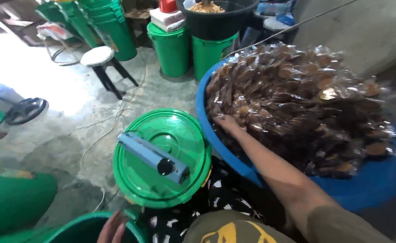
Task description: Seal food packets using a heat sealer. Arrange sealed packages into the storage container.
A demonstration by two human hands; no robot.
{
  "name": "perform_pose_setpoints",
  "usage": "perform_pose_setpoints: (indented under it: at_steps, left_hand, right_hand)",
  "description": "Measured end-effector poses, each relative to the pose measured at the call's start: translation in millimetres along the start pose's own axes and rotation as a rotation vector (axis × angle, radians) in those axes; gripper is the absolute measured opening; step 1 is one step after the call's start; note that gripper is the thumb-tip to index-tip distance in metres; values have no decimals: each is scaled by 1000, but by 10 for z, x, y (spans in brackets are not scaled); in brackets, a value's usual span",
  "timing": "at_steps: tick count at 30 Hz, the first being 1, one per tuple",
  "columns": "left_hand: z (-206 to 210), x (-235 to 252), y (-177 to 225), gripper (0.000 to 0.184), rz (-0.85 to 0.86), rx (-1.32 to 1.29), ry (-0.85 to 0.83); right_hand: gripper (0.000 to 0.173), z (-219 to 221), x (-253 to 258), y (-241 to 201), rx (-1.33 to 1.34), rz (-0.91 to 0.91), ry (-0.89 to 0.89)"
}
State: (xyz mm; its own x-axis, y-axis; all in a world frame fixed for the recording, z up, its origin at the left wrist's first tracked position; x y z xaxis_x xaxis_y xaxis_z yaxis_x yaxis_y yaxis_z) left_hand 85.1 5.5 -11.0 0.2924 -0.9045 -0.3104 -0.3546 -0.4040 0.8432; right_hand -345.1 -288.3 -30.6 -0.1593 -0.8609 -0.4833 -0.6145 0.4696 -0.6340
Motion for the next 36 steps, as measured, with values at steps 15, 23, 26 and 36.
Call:
perform_pose_setpoints:
  at_steps: [15, 23, 26, 36]
  left_hand:
    - [1472, -35, 578, 43, -220, -1173, -308]
    - [1385, 115, 315, 62, 67, -764, -125]
    - [1305, 407, 250, 64, 14, -633, 94]
    - [1039, 1111, 250, 74, -107, -640, 253]
  right_hand:
    - [90, 1272, -1844, 285, -195, -1127, -506]
    - [17, 1654, -1663, -174, 190, -425, -396]
    - [29, 1713, -1362, -444, 38, -613, -220]
    - [70, 1678, -1395, -1316, -901, -1030, -502]
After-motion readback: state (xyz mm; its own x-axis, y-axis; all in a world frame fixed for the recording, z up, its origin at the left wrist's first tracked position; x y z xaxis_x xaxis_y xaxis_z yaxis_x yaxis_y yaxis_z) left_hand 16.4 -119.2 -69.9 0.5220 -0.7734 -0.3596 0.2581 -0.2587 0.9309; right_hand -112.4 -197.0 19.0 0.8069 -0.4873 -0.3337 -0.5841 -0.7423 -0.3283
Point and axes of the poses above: each hand's wrist, its own x-axis towards the middle knuckle, its own z-axis out of the palm, y = z × x, the point moved 3 cm from there along x, towards the middle knuckle, and after that the axes turned 3 degrees about -x, right-handed, at the moved point
